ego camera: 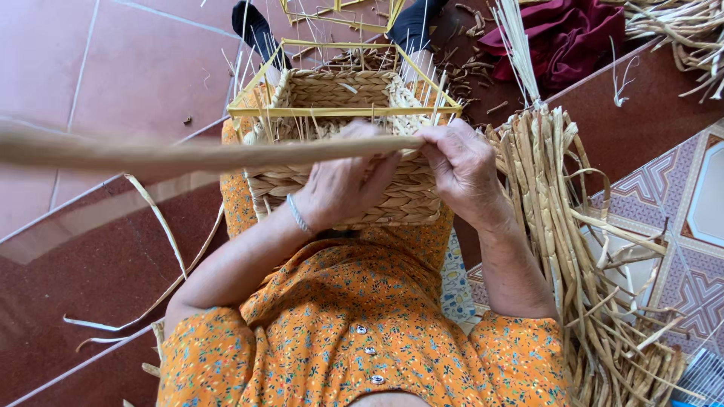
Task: The person weaves a rectangular basket by hand, interlacing dried plant strips through a vertical frame. They repeatedly pull strips through the weave, tighten them, and rotate the basket to continue the pattern.
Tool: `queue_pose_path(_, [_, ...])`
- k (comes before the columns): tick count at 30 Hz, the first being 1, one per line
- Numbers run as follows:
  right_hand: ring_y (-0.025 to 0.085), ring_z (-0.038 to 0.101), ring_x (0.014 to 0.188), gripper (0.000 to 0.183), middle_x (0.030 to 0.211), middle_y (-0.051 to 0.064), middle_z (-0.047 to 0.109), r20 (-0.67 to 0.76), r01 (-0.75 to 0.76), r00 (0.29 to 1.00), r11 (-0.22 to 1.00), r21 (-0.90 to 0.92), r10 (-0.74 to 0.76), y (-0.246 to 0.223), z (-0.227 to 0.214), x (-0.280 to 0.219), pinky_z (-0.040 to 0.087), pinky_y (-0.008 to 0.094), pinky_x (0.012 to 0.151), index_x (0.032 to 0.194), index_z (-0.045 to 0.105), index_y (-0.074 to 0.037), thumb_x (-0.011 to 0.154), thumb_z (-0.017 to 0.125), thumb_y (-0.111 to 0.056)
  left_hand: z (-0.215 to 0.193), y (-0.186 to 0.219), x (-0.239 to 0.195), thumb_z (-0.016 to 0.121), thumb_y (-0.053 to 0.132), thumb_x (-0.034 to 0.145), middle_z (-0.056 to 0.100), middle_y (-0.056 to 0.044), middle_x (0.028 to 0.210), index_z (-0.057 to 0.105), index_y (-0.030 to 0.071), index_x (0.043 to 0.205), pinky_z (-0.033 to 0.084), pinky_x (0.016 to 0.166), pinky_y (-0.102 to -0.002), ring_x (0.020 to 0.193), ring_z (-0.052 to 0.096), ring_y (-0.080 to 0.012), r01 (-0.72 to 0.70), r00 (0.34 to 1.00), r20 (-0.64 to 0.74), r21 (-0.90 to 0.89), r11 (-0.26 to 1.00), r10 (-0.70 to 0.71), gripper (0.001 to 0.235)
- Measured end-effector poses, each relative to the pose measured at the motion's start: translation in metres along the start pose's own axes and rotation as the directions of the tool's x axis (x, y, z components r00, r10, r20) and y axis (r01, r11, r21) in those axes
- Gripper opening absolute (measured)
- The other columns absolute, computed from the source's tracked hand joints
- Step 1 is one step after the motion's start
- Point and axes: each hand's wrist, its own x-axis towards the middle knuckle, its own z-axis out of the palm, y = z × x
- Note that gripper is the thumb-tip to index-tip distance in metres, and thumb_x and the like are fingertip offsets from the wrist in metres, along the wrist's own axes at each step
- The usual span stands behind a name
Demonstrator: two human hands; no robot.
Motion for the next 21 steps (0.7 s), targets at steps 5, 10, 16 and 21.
queue_pose_path(5, [0.024,0.069,0.088,0.016,0.099,0.01,0.069,0.0,0.063,0.998,0.997,-0.054,-0.063,-0.012,0.006,0.006,0.057,0.036,0.078,0.107,0.072,-0.005,0.093,0.079,-0.002,0.004,0.018,-0.033,0.067,0.0,0.096,0.065,-0.016,0.112,0.056,0.002,0.109,0.055,0.085,-0.04,0.099,0.066,-0.0307,-0.1,0.991,0.086,-0.061,0.993,0.105,0.017])
queue_pose_path(10, [0.028,0.067,0.095,0.018,0.099,0.009,0.071,0.071,0.127,0.99,0.988,-0.085,-0.121,-0.022,-0.006,0.016,0.055,0.04,0.083,0.104,0.073,-0.004,0.088,0.08,-0.002,-0.023,0.016,-0.027,0.073,0.006,0.094,0.061,-0.009,0.1,0.064,0.0,0.116,0.049,0.085,-0.043,0.09,0.06,-0.0265,-0.016,0.987,0.159,0.18,0.983,-0.013,0.025])
queue_pose_path(16, [0.027,0.063,0.088,0.01,0.092,0.01,0.069,-0.01,0.13,0.991,0.985,-0.117,-0.132,-0.016,0.004,0.007,0.053,0.04,0.079,0.096,0.072,-0.003,0.094,0.08,-0.007,-0.049,0.0,-0.029,0.071,0.015,0.091,0.053,-0.011,0.137,0.06,0.013,0.112,0.042,0.102,-0.052,0.127,0.05,-0.0301,-0.034,0.999,0.039,0.646,0.763,0.012,0.024])
queue_pose_path(21, [0.023,0.059,0.077,0.018,0.081,0.008,0.066,-0.125,0.071,0.987,0.978,-0.197,-0.097,0.004,0.023,-0.001,0.048,0.038,0.069,0.086,0.069,-0.003,0.097,0.082,-0.009,-0.041,-0.002,-0.065,0.07,0.009,0.091,0.059,-0.007,0.098,0.064,0.008,0.112,0.052,0.077,-0.041,0.097,0.061,-0.0243,0.046,0.937,0.284,0.474,0.88,-0.202,0.022])
